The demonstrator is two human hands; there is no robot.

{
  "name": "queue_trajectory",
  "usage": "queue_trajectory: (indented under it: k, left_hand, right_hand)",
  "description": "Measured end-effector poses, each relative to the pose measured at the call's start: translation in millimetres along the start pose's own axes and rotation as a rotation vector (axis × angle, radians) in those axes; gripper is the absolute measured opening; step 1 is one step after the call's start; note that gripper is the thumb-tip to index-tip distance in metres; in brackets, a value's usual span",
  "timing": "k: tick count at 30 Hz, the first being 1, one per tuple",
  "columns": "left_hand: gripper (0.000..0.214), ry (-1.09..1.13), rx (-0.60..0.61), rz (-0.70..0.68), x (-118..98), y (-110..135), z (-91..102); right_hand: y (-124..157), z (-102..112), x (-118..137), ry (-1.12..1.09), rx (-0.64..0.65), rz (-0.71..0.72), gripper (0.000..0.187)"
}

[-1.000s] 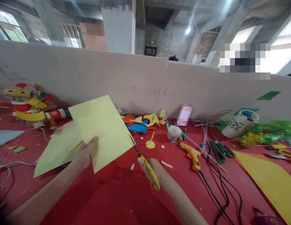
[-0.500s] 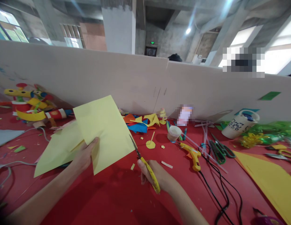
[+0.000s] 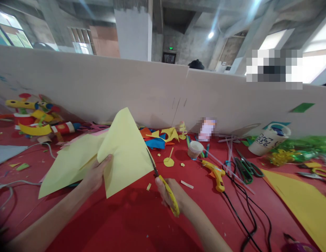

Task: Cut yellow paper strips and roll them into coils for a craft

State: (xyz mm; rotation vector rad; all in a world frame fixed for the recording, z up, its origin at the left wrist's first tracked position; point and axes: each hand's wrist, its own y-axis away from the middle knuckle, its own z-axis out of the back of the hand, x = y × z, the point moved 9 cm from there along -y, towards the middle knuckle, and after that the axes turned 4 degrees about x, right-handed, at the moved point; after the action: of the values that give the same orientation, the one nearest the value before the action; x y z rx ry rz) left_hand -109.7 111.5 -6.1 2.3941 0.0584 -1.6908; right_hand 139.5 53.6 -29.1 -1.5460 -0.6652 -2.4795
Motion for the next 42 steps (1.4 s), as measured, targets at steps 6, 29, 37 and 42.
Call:
queue_trajectory:
  k: [6,29,37,42]
  left_hand:
    - [0.031,-0.010,0.005,0.004,-0.6,0.9,-1.3]
    - [0.033,0.027,-0.024,0.018,1.4,-1.0,3.4]
    - [0.043,-0.045,-0.011,-0.023,1.2,-4.9,7.2]
    - [0.044,-0.081,0.048,-0.070,-2.5,-2.4,0.3]
  right_hand:
    - [-1.0,2.9,-4.6,-0.061,-0.076,-0.018,0.049]
    - [0.9,6.9,4.9,0.031,-0.082,0.047,0.050]
    - [3.1,8.6,8.4,-0.001,-0.077,-0.014,0.046]
    - [1.6,2.1,12.5,0.102,-0.009,0.100,0.056]
